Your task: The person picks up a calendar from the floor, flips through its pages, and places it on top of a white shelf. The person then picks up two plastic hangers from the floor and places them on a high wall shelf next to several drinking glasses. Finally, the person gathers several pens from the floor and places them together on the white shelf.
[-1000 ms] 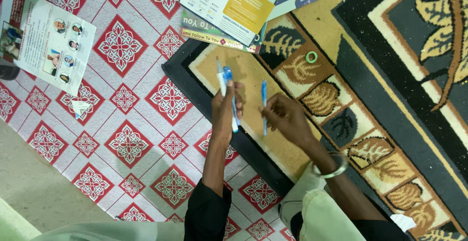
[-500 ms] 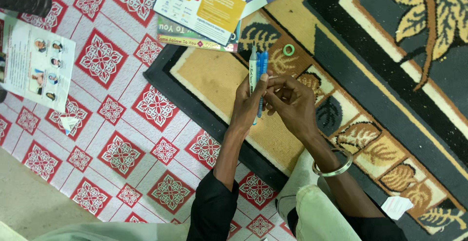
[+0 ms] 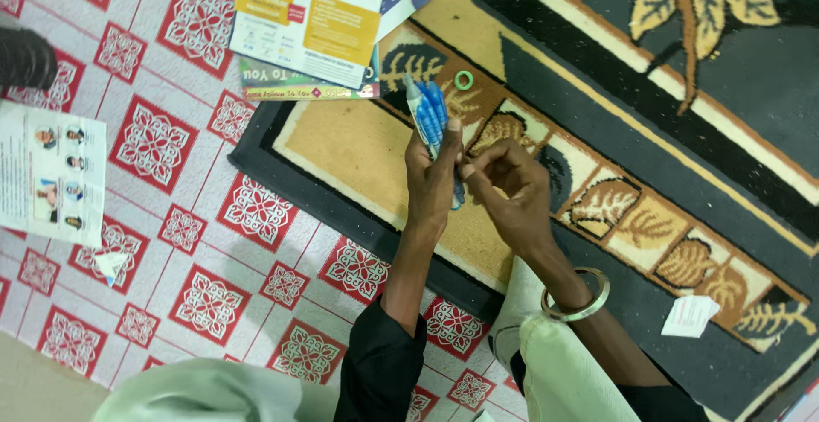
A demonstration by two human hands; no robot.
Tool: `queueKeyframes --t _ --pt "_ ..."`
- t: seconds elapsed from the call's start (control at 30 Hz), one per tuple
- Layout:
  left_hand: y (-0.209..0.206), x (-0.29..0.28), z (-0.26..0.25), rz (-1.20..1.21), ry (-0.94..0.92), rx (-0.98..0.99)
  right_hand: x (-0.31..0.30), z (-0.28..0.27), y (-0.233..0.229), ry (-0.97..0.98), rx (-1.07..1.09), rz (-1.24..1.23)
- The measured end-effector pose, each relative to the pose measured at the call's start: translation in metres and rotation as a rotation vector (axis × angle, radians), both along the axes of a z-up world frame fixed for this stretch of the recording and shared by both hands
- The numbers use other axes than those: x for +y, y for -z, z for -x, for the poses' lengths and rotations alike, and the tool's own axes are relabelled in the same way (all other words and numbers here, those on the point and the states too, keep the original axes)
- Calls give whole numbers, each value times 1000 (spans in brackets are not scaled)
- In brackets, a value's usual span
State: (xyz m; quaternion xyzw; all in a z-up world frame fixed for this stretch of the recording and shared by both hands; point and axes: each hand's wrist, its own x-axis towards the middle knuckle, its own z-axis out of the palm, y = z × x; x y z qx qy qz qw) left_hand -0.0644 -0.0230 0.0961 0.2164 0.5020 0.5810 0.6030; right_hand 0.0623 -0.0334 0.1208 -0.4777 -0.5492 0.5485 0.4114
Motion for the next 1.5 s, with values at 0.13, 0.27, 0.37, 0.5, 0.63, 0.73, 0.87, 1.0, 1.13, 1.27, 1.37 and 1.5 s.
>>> queueKeyframes --t 0.13,0.27,0.37,0.5,0.63,0.73,0.87,1.0,1.13,1.27,1.37,1.5 --pt "-25 -3 -11 40 34 -85 -10 -15 -19 149 -44 -9" --pt "-38 -15 -42 2 105 -95 -30 -37 -42 131 10 112" --pt "-52 -25 -73 -20 90 -109 -57 -59 -69 113 -70 87" --pt "-89 -46 -124 -122 195 -158 -93 -108 -121 222 -42 128" --pt "-143 -72 -165 -197 401 -249 -135 -152 -203 155 -198 82" --pt "-183 -89 -191 -167 547 -241 -158 -174 -269 91 -321 126" --pt "-216 -119 -214 -176 673 -223 -189 -192 -347 27 -614 549" --pt "-215 -134 -231 -112 799 -156 -221 -217 -381 -82 -665 335" --pt "-213 -148 -252 -13 883 -142 -258 -238 -341 390 -458 86" --pt "-213 -148 -286 -16 914 -108 -250 -248 -261 726 -64 -76" --pt "-194 -152 -305 -51 885 43 -234 -267 -214 800 -42 30" --pt "-181 -149 -315 -68 792 36 -219 -287 -195 808 0 -77"
